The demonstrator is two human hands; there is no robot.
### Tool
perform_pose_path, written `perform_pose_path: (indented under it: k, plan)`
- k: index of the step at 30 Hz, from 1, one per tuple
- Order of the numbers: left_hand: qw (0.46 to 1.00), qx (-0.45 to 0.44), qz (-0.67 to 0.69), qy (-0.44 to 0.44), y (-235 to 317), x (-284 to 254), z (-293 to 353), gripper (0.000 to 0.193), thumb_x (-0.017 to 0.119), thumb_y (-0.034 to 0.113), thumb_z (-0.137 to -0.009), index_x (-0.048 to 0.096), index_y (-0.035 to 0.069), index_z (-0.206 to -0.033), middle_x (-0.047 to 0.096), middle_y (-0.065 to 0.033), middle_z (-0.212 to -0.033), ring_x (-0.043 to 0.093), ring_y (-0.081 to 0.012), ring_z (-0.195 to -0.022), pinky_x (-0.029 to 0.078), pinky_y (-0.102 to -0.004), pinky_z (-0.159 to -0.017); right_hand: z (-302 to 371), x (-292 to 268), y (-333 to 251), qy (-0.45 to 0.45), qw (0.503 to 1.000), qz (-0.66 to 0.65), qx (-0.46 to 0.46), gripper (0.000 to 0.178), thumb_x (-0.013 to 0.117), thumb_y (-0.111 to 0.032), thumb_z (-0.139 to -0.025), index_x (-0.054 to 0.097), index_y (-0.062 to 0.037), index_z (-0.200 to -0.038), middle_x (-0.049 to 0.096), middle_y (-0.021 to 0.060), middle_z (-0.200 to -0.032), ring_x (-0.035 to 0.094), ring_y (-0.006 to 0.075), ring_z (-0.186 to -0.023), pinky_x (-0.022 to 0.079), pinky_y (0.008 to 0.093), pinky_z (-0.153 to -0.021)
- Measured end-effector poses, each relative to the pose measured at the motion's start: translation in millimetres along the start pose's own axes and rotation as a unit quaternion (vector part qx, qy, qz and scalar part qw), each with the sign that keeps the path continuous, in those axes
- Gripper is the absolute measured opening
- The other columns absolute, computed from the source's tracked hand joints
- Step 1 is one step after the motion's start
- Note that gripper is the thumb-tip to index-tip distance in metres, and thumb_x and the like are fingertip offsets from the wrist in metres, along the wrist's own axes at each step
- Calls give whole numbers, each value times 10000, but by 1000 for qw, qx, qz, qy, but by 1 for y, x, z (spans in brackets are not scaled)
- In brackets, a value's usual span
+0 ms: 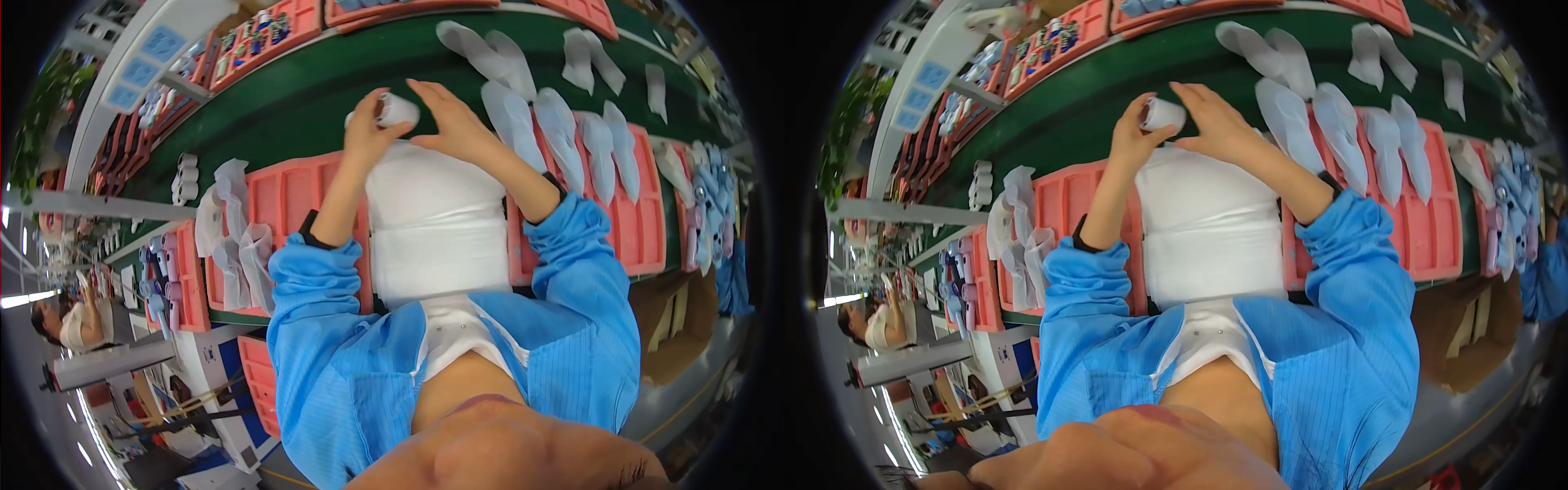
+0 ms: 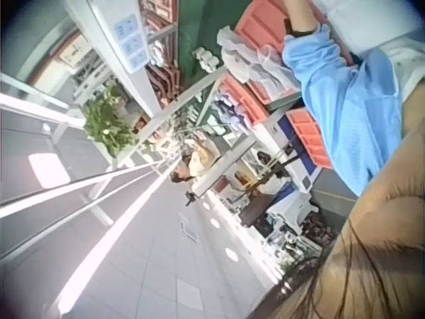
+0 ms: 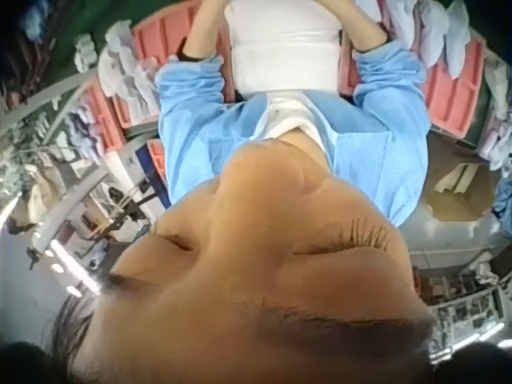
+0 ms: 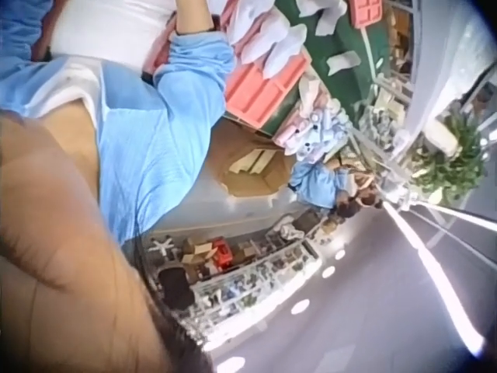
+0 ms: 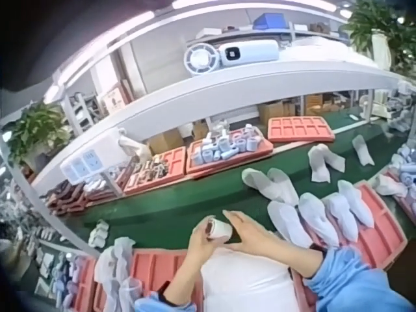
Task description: The person picks up a handheld fan and a plastic sleeve, slides the fan into the sleeve, and places it into a pink tray. This process is repeated for several fans, occasionally folding or moving white sheets on the table.
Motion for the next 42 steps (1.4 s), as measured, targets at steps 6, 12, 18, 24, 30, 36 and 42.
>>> perform_pose_path:
  k: [6,12,18,24,30,36,42]
  plan:
    - [982,105,48,153,94,44,41,552,772,138,-702,529,37,-1187,540,-137,-1070,586,-254,-898,495,-346,-734,2,-61,7,77,995,-18,-61,611,723,-150,-655,499,-13,-1206,563,183,-1141,564,362,-1034,468,385,-868]
    - [976,73,-195,-56,57,113,56,316,740,171,-741,602,55,-1001,541,-106,-927,556,-234,-738,471,-331,-631,12,-130,-21,203,979,28,-1,505,717,-125,-663,534,-35,-1125,619,156,-993,620,309,-903,485,362,-793]
    - [966,43,-236,-99,35,120,58,162,705,128,-779,618,40,-884,566,-57,-770,536,-187,-648,453,-305,-604,20,-157,-28,150,983,-87,52,478,758,-129,-631,559,-26,-1053,624,154,-935,617,261,-859,482,329,-762]
    - [994,-60,74,-55,40,77,54,131,674,132,-835,599,29,-805,585,-12,-728,530,-117,-624,422,-267,-560,42,-179,-13,32,998,-56,20,557,703,-134,-615,547,-41,-1142,611,95,-955,593,212,-844,479,299,-752]
    - [966,-79,248,-3,85,38,63,91,602,108,-905,573,24,-885,569,20,-780,513,-63,-665,413,-214,-588,30,-134,-26,-94,991,-90,-29,541,687,-125,-609,553,-33,-1125,602,108,-978,588,213,-873,478,300,-755]
    - [896,12,416,157,115,12,62,38,532,61,-936,520,31,-956,577,-25,-862,530,-80,-721,440,-219,-651,26,-69,-59,-12,983,-87,-159,648,740,-8,-616,534,-36,-1230,505,125,-1145,554,276,-971,488,338,-785]
    - [933,117,267,210,134,12,78,169,572,-7,-884,513,12,-1041,588,-58,-889,566,-144,-762,469,-270,-670,26,-60,-69,13,991,-55,-118,710,736,51,-623,508,-55,-1287,481,133,-1167,546,303,-989,482,342,-787]
Point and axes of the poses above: each hand's wrist, its own z-axis away from the middle knuckle, its own x-axis out of the palm, y = z × x, the point moved 4 cm from there along -z, towards the middle knuckle
